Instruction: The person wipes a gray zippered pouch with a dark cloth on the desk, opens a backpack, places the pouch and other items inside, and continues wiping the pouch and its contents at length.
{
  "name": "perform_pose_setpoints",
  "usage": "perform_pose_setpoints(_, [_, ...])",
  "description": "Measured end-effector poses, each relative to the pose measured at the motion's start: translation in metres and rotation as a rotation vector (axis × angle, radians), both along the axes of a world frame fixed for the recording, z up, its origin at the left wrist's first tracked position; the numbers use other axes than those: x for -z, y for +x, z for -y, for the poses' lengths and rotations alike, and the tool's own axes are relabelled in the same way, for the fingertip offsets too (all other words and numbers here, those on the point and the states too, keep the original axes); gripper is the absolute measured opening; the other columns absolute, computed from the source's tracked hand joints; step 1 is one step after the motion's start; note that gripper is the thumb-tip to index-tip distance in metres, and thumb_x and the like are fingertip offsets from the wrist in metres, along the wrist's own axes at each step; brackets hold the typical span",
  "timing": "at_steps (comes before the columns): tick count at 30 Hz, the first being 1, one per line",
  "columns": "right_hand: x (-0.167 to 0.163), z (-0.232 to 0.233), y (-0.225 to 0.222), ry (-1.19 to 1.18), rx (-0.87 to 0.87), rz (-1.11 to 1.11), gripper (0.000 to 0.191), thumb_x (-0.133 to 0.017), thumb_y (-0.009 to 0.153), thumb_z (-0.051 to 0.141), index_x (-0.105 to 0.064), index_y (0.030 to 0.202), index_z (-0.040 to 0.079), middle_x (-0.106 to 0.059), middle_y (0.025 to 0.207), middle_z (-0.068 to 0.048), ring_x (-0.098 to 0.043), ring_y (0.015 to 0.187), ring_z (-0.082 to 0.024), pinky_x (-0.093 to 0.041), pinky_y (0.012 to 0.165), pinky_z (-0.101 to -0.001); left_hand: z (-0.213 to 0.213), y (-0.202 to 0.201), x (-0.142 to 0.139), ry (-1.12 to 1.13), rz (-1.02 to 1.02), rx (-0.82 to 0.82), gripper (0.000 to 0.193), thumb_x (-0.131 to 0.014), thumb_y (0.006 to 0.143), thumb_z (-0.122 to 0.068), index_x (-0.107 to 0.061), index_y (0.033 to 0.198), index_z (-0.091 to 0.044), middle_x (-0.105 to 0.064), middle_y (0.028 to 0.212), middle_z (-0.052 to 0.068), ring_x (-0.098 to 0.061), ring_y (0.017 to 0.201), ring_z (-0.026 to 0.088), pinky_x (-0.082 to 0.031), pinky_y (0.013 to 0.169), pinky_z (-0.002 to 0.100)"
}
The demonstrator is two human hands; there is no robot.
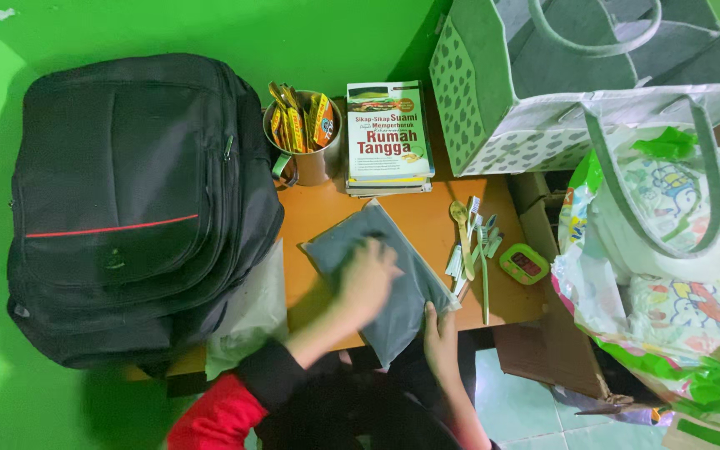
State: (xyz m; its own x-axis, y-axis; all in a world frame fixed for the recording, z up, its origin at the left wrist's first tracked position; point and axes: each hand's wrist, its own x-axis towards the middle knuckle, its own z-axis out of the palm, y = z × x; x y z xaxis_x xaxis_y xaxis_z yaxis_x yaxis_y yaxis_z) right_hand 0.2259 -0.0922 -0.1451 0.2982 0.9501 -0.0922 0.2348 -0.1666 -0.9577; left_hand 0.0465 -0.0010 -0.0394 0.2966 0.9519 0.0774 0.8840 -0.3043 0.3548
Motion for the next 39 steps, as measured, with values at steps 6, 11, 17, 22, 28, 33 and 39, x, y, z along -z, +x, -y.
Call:
perform_pose_setpoints(6, [0.0, 0.001, 0.002, 0.121, -0.052, -0.042, 0.038, -0.052, 0.107, 0.021, -0.051, 0.136, -0.004, -0.06, 0.118, -0.011, -0.054, 0.106, -0.017, -0.045, 0.093, -0.0307, 0.013, 0.04, 0.014, 0.205, 0.047, 0.378, 0.038, -0.066, 0.092, -0.035, -0.063, 0.118, -0.007, -0.057, 0.123, 0.02, -0.056, 0.112, 0.036, -0.052, 0.084, 0.049])
perform_pose_setpoints(11, [-0.009, 0.002, -0.003, -0.063, 0.0, -0.075, 0.043, -0.054, 0.106, 0.023, -0.051, 0.139, -0.003, -0.06, 0.114, -0.016, -0.054, 0.098, -0.021, -0.048, 0.09, -0.0328, -0.053, -0.005, 0.025, 0.314, -0.17, 0.136, 0.031, -0.065, 0.093, -0.037, -0.064, 0.113, -0.013, -0.058, 0.12, 0.014, -0.057, 0.109, 0.031, -0.05, 0.087, 0.05])
perform_pose_setpoints(17, [-0.007, 0.0, -0.001, 0.037, -0.025, -0.058, 0.048, -0.053, 0.105, 0.022, -0.044, 0.144, -0.005, -0.061, 0.132, -0.016, -0.056, 0.12, -0.021, -0.041, 0.106, -0.0313, -0.078, -0.004, 0.029, 0.334, -0.212, -0.052, 0.031, -0.066, 0.091, -0.035, -0.064, 0.111, -0.011, -0.058, 0.117, 0.013, -0.056, 0.11, 0.034, -0.051, 0.085, 0.049])
perform_pose_setpoints(22, [0.001, -0.003, 0.003, 0.064, -0.039, -0.06, 0.046, -0.052, 0.105, 0.023, -0.046, 0.143, -0.003, -0.061, 0.132, -0.015, -0.056, 0.122, -0.02, -0.042, 0.106, -0.0315, -0.016, 0.053, 0.032, 0.296, -0.037, 0.266, 0.035, -0.066, 0.094, -0.036, -0.063, 0.111, -0.006, -0.058, 0.116, 0.018, -0.057, 0.112, 0.037, -0.051, 0.083, 0.049])
perform_pose_setpoints(28, [-0.002, -0.001, 0.004, -0.105, 0.016, -0.213, 0.049, -0.055, 0.104, 0.023, -0.047, 0.146, 0.0, -0.06, 0.124, -0.01, -0.054, 0.107, -0.017, -0.046, 0.095, -0.031, -0.043, 0.022, 0.031, 0.16, -0.052, 0.343, 0.033, -0.067, 0.091, -0.037, -0.067, 0.111, -0.01, -0.061, 0.118, 0.012, -0.058, 0.113, 0.032, -0.051, 0.084, 0.048])
perform_pose_setpoints(33, [-0.015, -0.004, 0.001, -0.065, -0.013, -0.278, 0.053, -0.055, 0.104, 0.025, -0.043, 0.149, 0.0, -0.058, 0.132, -0.007, -0.053, 0.116, -0.015, -0.043, 0.1, -0.0267, -0.097, -0.019, 0.03, 0.389, -0.123, -0.027, 0.032, -0.07, 0.087, -0.035, -0.068, 0.106, -0.01, -0.061, 0.115, 0.011, -0.057, 0.111, 0.032, -0.05, 0.087, 0.049])
perform_pose_setpoints(39, [-0.015, -0.003, 0.007, -0.188, 0.038, -0.566, 0.073, -0.047, 0.097, 0.053, -0.037, 0.153, 0.008, -0.051, 0.143, -0.01, -0.051, 0.125, -0.021, -0.045, 0.099, -0.0377, -0.046, 0.031, 0.034, 0.284, -0.041, 0.109, 0.026, -0.063, 0.093, -0.025, -0.068, 0.11, -0.007, -0.059, 0.119, 0.018, -0.055, 0.11, 0.036, -0.049, 0.083, 0.051])
